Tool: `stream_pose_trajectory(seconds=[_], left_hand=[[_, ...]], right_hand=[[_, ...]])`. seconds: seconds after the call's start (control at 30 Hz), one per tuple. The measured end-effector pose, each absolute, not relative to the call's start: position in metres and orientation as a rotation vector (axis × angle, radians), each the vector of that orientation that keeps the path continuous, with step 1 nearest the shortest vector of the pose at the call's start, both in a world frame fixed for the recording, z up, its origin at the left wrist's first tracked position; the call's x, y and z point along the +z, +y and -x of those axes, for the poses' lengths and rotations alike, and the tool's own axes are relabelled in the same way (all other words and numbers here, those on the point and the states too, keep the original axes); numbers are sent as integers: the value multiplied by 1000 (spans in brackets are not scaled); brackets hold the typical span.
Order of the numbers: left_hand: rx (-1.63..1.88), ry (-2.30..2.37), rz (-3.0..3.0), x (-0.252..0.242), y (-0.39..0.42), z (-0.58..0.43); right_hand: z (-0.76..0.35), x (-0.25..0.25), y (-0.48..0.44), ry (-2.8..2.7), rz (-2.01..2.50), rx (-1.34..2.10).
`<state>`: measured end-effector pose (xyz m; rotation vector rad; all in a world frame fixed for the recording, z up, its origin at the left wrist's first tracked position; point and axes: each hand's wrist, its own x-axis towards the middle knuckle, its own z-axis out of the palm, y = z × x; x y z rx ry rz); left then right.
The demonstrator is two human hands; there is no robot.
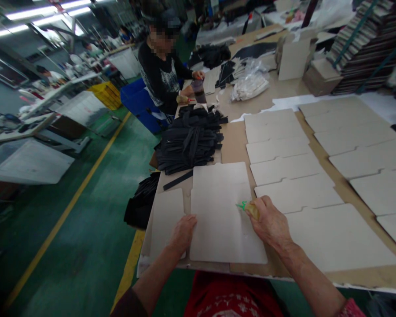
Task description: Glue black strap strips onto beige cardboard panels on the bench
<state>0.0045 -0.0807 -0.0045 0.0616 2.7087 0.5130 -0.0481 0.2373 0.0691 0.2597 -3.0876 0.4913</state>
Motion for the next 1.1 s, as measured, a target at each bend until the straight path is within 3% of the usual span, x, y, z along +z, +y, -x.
stream_pose_trajectory(seconds=[0.17,0.43,0.63,1.1], left_hand=[[507,2727,-15,-1,-75,-7],[467,2714,-75,11,-72,-6],[391,2673,-161,15,-76,-1],[348,2701,-318,6,-89,-7]], right_hand=[[54,63,240,-3016,-246,620],[52,58,237,-2786,229,1074],[43,52,177,-2861,-101,1208],[46,44,93,-3052,-524,598]])
